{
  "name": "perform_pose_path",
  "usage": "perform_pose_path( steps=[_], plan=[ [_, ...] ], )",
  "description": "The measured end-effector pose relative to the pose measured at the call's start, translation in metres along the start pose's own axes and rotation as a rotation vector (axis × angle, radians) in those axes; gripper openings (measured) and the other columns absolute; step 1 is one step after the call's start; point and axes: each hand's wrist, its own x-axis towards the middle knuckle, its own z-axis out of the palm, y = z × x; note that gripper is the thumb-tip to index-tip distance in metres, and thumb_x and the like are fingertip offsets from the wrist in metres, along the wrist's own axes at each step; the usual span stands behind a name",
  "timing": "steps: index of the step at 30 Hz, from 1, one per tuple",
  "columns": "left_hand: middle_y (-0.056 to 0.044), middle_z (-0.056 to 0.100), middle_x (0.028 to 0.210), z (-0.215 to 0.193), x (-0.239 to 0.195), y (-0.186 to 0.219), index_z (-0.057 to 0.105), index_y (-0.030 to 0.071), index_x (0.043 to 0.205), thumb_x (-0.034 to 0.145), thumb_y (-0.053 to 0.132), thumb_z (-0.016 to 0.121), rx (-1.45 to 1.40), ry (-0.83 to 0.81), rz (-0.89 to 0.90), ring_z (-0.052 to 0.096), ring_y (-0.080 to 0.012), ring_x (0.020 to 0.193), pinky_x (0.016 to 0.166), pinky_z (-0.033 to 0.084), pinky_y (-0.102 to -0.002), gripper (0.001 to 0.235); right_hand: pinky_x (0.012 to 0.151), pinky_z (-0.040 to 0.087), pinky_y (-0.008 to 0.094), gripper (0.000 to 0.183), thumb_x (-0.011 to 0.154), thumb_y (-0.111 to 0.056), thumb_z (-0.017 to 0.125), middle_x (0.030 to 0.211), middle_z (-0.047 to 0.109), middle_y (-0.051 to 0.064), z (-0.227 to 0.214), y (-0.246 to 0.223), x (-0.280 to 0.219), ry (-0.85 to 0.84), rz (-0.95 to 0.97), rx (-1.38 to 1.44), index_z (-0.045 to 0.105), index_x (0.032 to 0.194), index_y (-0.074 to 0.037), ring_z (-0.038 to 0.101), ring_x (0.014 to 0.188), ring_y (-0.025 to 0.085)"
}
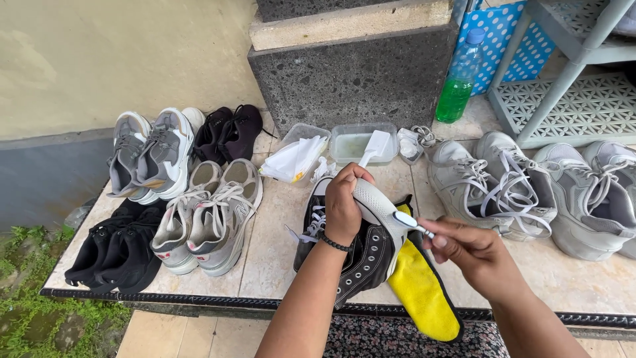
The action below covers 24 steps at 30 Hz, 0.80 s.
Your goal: Cleaning the white rubber edges of sneakers using a toothbrush and cleaning solution
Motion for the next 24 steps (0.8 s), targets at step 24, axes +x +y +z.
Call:
perform_pose_path(
  steps=[24],
  plan=[
    [-0.009, 0.059, 0.057, 0.007, -0.003, 0.006, 0.063, 0.007, 0.072, 0.086, 0.025, 0.038, -0.080, -0.051, 0.032, 0.053, -0.0140, 0.057, 0.052, 0.041, -0.023, 0.033, 0.056, 0.050, 0.030, 0.036, 0.092, 0.000, 0.061, 0.073, 0.072, 0.015, -0.004, -0.017, -0.004, 0.002, 0.002, -0.193, 0.078, 0.122, -0.009, 0.057, 0.058, 0.014]
  ],
)
